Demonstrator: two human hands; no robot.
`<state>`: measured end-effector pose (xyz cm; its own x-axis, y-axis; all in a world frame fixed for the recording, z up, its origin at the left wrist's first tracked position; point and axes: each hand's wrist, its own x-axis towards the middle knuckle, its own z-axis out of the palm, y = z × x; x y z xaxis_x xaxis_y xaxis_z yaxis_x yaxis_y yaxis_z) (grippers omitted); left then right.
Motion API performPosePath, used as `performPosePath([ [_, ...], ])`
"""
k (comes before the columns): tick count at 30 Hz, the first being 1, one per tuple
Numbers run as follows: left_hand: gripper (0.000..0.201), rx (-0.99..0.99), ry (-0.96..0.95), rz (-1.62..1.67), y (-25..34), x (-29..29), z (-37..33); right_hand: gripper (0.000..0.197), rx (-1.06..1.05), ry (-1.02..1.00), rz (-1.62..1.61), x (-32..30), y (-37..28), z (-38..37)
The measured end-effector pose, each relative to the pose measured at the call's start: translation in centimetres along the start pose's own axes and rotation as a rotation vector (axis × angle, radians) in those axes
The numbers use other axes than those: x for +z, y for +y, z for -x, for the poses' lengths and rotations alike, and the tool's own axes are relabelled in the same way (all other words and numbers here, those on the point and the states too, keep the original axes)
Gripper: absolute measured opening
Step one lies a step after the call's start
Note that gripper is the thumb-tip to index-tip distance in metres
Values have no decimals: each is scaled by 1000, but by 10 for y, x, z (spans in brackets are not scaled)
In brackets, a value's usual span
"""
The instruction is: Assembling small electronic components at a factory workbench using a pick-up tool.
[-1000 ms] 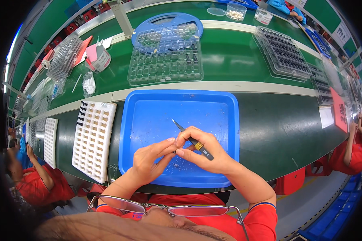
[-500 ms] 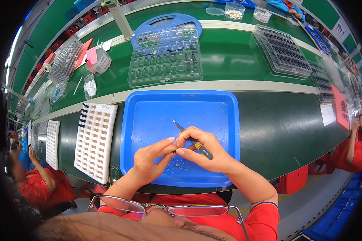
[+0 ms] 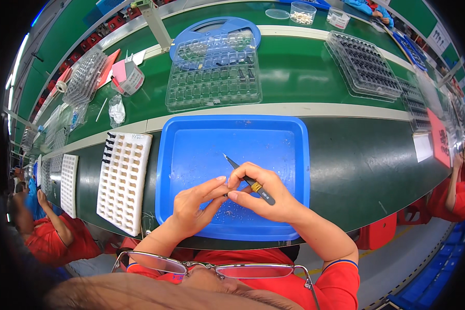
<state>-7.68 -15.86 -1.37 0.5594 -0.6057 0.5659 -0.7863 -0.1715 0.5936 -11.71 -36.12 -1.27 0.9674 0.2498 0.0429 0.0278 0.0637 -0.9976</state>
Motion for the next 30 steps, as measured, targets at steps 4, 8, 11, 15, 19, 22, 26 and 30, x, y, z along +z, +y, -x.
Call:
performPosePath([
  [4, 49, -51, 4, 24, 2, 0, 0, 19, -19, 22, 32, -3, -2, 0],
  [8, 48, -72, 50, 32, 0, 2, -1, 23, 12, 276, -98, -8, -12, -2],
  [11, 47, -143, 81, 31, 0, -2, 2, 26, 23, 407, 13, -22, -4, 0],
  [15, 47, -152, 39, 32, 0, -3, 2, 21, 213, 289, 219, -32, 2, 10],
  [19, 48, -165, 39, 46, 0, -2, 2, 17, 97, 308, 560, -27, 3, 6],
  [22, 48, -184, 45, 50, 0, -3, 2, 18, 83, 311, 595, -28, 5, 4],
  [26, 48, -181, 46, 40, -1, -3, 2, 17, 89, 318, 546, -30, 8, 4],
  [30, 47, -179, 42, 33, 0, -3, 1, 16, 42, 383, 502, -30, 15, 0],
])
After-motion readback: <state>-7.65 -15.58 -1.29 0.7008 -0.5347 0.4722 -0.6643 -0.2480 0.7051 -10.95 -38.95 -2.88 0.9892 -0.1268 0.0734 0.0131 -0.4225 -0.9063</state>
